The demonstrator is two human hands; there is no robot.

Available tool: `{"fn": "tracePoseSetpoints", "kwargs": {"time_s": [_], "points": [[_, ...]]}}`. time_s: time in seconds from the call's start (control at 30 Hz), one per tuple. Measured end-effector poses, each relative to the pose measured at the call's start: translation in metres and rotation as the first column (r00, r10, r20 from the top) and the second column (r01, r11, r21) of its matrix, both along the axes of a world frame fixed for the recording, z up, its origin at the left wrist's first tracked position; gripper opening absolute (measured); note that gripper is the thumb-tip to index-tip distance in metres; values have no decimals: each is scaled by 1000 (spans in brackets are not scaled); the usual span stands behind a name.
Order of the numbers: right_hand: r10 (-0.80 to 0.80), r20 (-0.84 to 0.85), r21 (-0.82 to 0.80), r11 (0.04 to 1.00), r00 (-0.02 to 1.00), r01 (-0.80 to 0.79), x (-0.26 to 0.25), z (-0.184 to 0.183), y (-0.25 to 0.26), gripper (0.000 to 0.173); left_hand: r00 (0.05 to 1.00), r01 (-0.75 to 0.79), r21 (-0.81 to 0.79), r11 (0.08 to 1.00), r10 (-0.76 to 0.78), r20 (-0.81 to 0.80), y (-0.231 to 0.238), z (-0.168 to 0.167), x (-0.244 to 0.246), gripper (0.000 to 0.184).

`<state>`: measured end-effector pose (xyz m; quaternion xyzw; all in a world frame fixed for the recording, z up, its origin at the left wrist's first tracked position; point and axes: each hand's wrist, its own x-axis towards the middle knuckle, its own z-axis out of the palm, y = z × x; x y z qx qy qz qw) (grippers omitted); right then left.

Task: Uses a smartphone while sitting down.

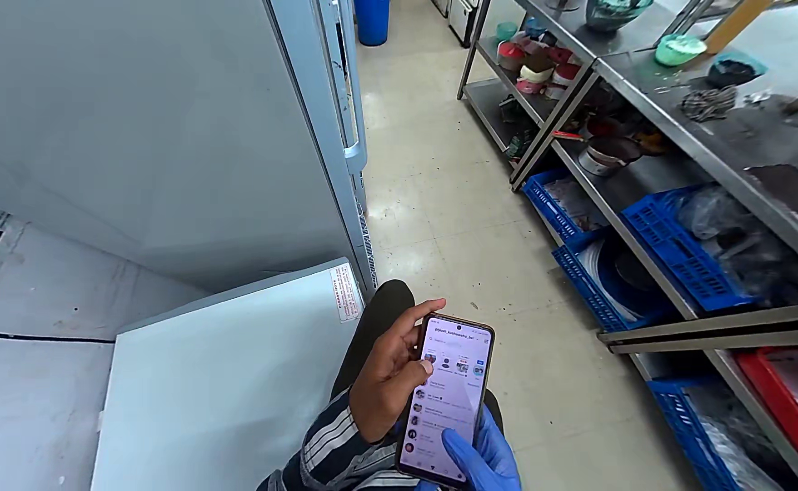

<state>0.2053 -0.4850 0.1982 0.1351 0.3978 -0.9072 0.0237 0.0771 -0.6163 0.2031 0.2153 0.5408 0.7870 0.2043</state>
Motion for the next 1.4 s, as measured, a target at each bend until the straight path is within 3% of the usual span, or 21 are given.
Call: {"fn": "tracePoseSetpoints", "kwargs": {"time_s": [0.17,0.27,0.47,0.77,0.97,1.23,1.4], "points": [[89,-58,92,992,994,-84,2,2,0,73,998,-58,-66,996,58,-13,1,3,0,63],[136,-109,77,989,985,-128,2,1,1,85,999,-52,-71,996,51,-12,0,3,0,63],[111,-80,65,992,991,-106,2,0,0,81,998,-64,-65,996,64,-1,1,1,0,60],[135,-85,66,989,987,-130,3,-5,0,72,979,-195,-144,970,202,35,5,5,3,38],[141,-96,56,989,985,-136,3,-8,0,70,972,-214,-178,961,228,63,7,5,4,37],[86,-124,-47,995,989,-92,2,-11,2,78,990,42,-15,999,-40,135,-4,-7,2,54],[19,-109,23,1000,994,-17,-2,-7,6,82,976,197,73,978,-203,82,-9,-11,19,58]]}}
